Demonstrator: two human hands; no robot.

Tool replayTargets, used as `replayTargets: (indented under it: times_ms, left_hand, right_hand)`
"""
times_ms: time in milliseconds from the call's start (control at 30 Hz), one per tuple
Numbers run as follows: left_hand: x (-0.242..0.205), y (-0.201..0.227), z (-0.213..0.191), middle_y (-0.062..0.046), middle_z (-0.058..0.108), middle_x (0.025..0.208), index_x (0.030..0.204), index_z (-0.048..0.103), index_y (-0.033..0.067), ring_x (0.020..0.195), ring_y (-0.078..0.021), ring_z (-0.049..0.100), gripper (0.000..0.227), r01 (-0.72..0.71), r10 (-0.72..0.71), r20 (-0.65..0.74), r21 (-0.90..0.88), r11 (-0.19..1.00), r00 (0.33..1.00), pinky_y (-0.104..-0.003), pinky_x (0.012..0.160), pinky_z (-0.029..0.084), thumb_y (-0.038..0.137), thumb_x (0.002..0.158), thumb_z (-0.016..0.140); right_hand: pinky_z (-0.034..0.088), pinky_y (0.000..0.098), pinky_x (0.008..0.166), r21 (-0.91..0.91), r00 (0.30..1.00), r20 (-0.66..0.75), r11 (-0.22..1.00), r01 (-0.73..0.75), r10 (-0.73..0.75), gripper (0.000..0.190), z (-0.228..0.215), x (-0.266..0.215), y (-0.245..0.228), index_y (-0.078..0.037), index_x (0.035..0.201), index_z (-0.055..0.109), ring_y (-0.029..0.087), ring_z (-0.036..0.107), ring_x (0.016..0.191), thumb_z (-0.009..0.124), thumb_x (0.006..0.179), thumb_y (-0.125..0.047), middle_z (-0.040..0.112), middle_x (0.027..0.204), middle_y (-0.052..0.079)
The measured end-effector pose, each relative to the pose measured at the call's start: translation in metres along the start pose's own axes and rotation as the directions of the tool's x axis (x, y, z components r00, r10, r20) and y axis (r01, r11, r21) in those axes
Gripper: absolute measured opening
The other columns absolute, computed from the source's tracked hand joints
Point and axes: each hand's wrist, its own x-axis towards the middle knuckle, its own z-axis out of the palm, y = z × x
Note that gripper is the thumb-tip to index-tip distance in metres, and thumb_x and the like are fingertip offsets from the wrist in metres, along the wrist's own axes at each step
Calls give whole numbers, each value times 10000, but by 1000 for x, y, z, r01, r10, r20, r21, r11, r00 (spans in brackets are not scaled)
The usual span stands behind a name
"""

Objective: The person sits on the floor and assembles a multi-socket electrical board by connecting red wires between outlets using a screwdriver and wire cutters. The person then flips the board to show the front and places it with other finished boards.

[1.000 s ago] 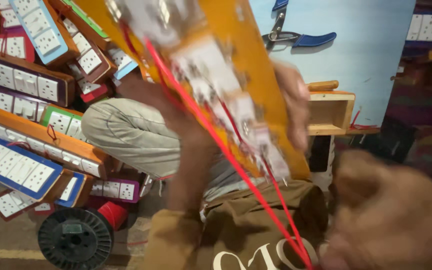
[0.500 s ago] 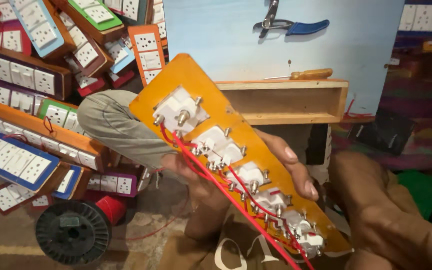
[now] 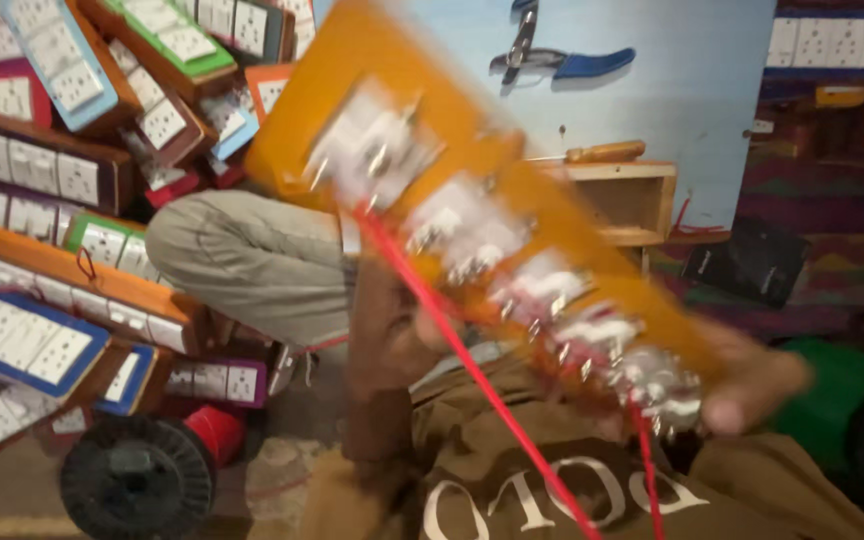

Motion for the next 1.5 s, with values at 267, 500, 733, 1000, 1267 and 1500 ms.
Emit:
replayTargets:
  times_ms: [267,500,733,1000,1267,1500]
  left_hand:
    - [41,-3,0,-95,771,1081,1358,667,108,866,-131,727,415,341,-291,265,-165,926,919,-276,776,573,354,1037,573]
    - [46,-58,41,-93,762,813,968,792,77,658,-188,769,159,84,-96,114,104,991,989,-303,593,600,179,847,792]
    - [43,-58,48,-112,752,768,907,787,54,670,-239,754,118,242,-282,155,232,942,947,-345,611,563,164,867,776]
    - [43,-55,45,-146,733,767,889,814,58,720,-333,717,141,217,-297,228,319,923,927,-419,669,533,169,835,747]
    - [46,-61,46,-131,718,724,864,757,51,698,-334,712,148,228,-303,214,315,921,929,-470,681,548,198,848,747]
    - [-19,-35,56,-131,617,872,1069,736,115,883,-389,654,208,2,98,-113,664,747,989,-464,786,528,138,864,723]
  right_hand:
    - [570,424,923,-562,892,-58,753,342,-448,564,-69,33,-22,-76,1276,605,322,607,1158,855,803,-256,575,1251,231]
    - [603,379,847,-565,895,-37,748,349,-445,630,-46,37,4,-112,1275,638,291,678,1042,932,725,-201,628,1231,213]
    - [582,375,982,-404,966,-83,894,193,-246,705,-30,14,33,-106,1359,619,316,684,1176,867,701,-64,624,1304,200]
    - [539,390,1063,-300,974,-52,934,194,-219,771,-31,11,46,-100,1358,605,340,653,1254,792,610,-85,623,1354,194]
    - [546,394,1006,-356,980,83,914,197,-180,771,-39,16,44,-123,1361,619,309,657,1195,815,616,-91,646,1365,176]
    - [520,470,1115,-403,948,258,871,282,-188,836,-52,29,41,-146,1429,588,344,617,1319,897,658,-239,621,1441,170]
